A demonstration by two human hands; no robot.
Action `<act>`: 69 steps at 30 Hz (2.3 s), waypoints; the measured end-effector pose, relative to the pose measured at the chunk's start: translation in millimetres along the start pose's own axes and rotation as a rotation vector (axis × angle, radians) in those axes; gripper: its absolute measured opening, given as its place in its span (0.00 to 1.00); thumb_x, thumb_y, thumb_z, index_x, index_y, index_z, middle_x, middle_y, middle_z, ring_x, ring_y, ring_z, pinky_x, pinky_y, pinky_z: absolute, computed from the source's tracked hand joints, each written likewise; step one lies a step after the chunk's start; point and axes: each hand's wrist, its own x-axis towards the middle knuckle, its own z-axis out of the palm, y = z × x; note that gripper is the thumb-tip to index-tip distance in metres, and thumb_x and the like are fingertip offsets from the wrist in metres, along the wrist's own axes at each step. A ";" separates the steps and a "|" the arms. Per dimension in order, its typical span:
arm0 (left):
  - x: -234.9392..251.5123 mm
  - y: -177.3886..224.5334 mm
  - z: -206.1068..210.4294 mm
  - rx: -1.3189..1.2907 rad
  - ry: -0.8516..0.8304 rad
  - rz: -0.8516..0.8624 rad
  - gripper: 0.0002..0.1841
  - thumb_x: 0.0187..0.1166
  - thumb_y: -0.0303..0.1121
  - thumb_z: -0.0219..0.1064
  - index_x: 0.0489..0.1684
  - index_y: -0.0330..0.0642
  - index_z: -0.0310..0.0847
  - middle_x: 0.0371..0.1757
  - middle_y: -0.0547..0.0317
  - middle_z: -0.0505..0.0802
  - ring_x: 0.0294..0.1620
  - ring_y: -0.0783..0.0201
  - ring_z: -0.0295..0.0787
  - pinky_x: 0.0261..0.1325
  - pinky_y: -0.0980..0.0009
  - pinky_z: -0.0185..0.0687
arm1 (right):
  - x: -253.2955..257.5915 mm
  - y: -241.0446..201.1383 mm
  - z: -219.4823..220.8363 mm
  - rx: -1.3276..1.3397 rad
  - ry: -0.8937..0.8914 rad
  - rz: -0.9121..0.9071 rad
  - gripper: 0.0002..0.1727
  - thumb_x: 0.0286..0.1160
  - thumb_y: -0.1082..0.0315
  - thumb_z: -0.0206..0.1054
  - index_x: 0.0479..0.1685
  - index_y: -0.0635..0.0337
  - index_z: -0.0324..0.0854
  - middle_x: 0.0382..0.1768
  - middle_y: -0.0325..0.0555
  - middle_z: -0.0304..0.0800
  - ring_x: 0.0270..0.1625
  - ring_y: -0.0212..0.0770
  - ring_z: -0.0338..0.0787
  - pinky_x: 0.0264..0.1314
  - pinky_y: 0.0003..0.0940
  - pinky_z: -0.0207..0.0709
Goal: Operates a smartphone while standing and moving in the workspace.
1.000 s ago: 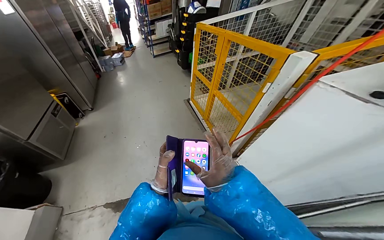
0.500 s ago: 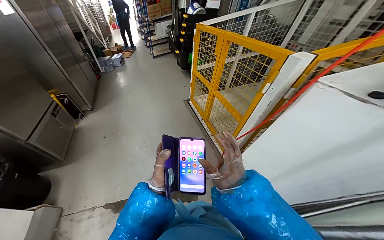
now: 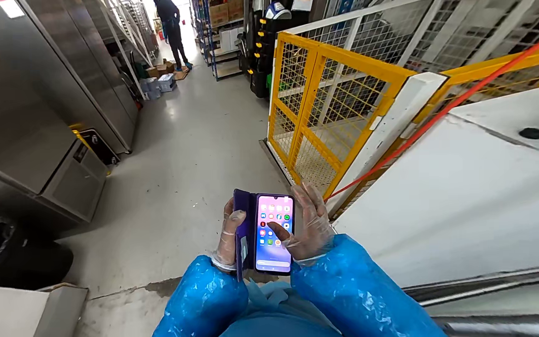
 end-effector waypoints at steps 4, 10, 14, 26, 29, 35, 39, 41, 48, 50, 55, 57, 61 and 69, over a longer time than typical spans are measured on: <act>-1.9 3.1 -2.5 -0.022 0.007 0.000 0.42 0.55 0.63 0.81 0.70 0.53 0.74 0.46 0.68 0.95 0.45 0.76 0.93 0.48 0.75 0.90 | 1.1 0.6 -10.3 0.086 0.055 -0.033 0.51 0.64 0.29 0.66 0.75 0.67 0.75 0.80 0.69 0.71 0.83 0.58 0.72 0.80 0.52 0.70; -3.3 5.3 -7.2 -0.101 -0.002 0.000 0.39 0.53 0.61 0.83 0.66 0.56 0.77 0.43 0.66 0.95 0.42 0.73 0.94 0.44 0.73 0.91 | -0.7 14.9 -18.8 0.160 0.076 -0.020 0.41 0.78 0.41 0.62 0.76 0.71 0.73 0.84 0.68 0.67 0.87 0.55 0.67 0.87 0.46 0.62; -3.4 6.3 -11.3 -0.162 -0.038 0.038 0.33 0.54 0.59 0.83 0.60 0.57 0.82 0.41 0.65 0.96 0.40 0.72 0.95 0.42 0.72 0.92 | -2.7 16.5 -19.0 0.182 0.087 -0.010 0.40 0.79 0.42 0.62 0.77 0.70 0.73 0.84 0.67 0.66 0.88 0.54 0.66 0.88 0.44 0.62; -6.4 7.9 -9.0 -0.131 0.009 0.106 0.31 0.55 0.59 0.82 0.56 0.56 0.84 0.40 0.67 0.96 0.40 0.74 0.94 0.43 0.73 0.92 | -7.0 11.8 -22.8 0.132 0.037 -0.004 0.39 0.81 0.43 0.59 0.77 0.71 0.73 0.83 0.67 0.68 0.87 0.56 0.68 0.86 0.47 0.63; -7.2 7.6 -6.9 -0.134 0.015 0.097 0.30 0.54 0.58 0.83 0.55 0.57 0.84 0.40 0.67 0.96 0.39 0.75 0.94 0.42 0.74 0.92 | -11.6 14.1 -20.9 0.131 0.020 -0.002 0.41 0.78 0.41 0.61 0.77 0.70 0.73 0.83 0.67 0.68 0.87 0.56 0.68 0.86 0.47 0.64; -8.2 6.7 -5.3 -0.143 0.033 0.074 0.36 0.50 0.59 0.84 0.59 0.55 0.82 0.40 0.66 0.95 0.39 0.73 0.94 0.42 0.73 0.92 | -16.9 11.8 -18.5 0.097 -0.029 0.031 0.45 0.67 0.39 0.67 0.75 0.71 0.75 0.82 0.70 0.69 0.83 0.62 0.71 0.81 0.56 0.68; -9.8 6.6 -3.8 -0.112 0.059 0.062 0.37 0.51 0.61 0.83 0.61 0.55 0.79 0.41 0.67 0.95 0.40 0.74 0.94 0.43 0.74 0.91 | -20.8 7.8 -17.5 0.088 -0.033 0.065 0.47 0.61 0.39 0.70 0.74 0.70 0.76 0.82 0.69 0.69 0.83 0.62 0.72 0.80 0.56 0.69; -10.6 7.2 -3.1 -0.107 0.071 0.062 0.37 0.50 0.60 0.83 0.61 0.55 0.79 0.40 0.68 0.95 0.40 0.75 0.94 0.42 0.75 0.91 | -22.9 8.1 -16.4 0.073 -0.028 0.052 0.47 0.61 0.39 0.70 0.74 0.70 0.76 0.81 0.69 0.70 0.82 0.63 0.73 0.80 0.56 0.70; -8.7 8.9 -5.7 -0.093 0.086 0.080 0.33 0.55 0.58 0.81 0.60 0.56 0.81 0.41 0.68 0.95 0.40 0.75 0.94 0.41 0.75 0.91 | -34.2 8.6 -17.8 0.085 -0.061 0.002 0.53 0.54 0.36 0.74 0.73 0.73 0.75 0.79 0.73 0.72 0.80 0.66 0.76 0.75 0.57 0.75; -9.2 12.0 -5.0 -0.052 0.119 0.086 0.33 0.56 0.57 0.79 0.62 0.55 0.79 0.40 0.68 0.95 0.39 0.76 0.93 0.41 0.76 0.90 | -40.6 14.3 -20.6 0.102 -0.068 0.004 0.53 0.54 0.35 0.75 0.73 0.74 0.74 0.78 0.74 0.72 0.79 0.67 0.76 0.75 0.57 0.74; -8.9 11.8 -9.7 -0.052 0.090 0.134 0.32 0.58 0.57 0.79 0.62 0.56 0.79 0.41 0.69 0.95 0.40 0.76 0.93 0.41 0.76 0.90 | -53.8 17.3 -31.2 0.089 -0.120 0.074 0.58 0.48 0.34 0.78 0.75 0.75 0.72 0.79 0.75 0.70 0.81 0.67 0.74 0.78 0.56 0.72; -8.9 12.1 -9.4 -0.059 0.073 0.140 0.30 0.60 0.57 0.78 0.61 0.57 0.80 0.41 0.69 0.95 0.40 0.77 0.93 0.41 0.76 0.90 | -57.0 17.2 -31.0 0.083 -0.143 0.094 0.59 0.45 0.35 0.79 0.76 0.74 0.72 0.80 0.74 0.70 0.81 0.67 0.73 0.78 0.57 0.72; -6.8 10.1 -9.1 -0.080 0.059 0.119 0.30 0.60 0.57 0.79 0.61 0.58 0.80 0.41 0.69 0.95 0.39 0.76 0.94 0.40 0.75 0.91 | -57.6 11.8 -29.7 0.062 -0.156 0.100 0.60 0.42 0.35 0.79 0.75 0.74 0.73 0.79 0.72 0.71 0.80 0.68 0.75 0.76 0.59 0.72; -5.4 7.8 -9.7 -0.068 0.064 0.131 0.31 0.59 0.58 0.79 0.61 0.57 0.81 0.43 0.70 0.95 0.42 0.77 0.93 0.43 0.76 0.91 | -58.5 6.3 -20.1 0.090 -0.187 0.154 0.59 0.39 0.39 0.82 0.75 0.74 0.73 0.80 0.72 0.70 0.77 0.70 0.77 0.70 0.62 0.76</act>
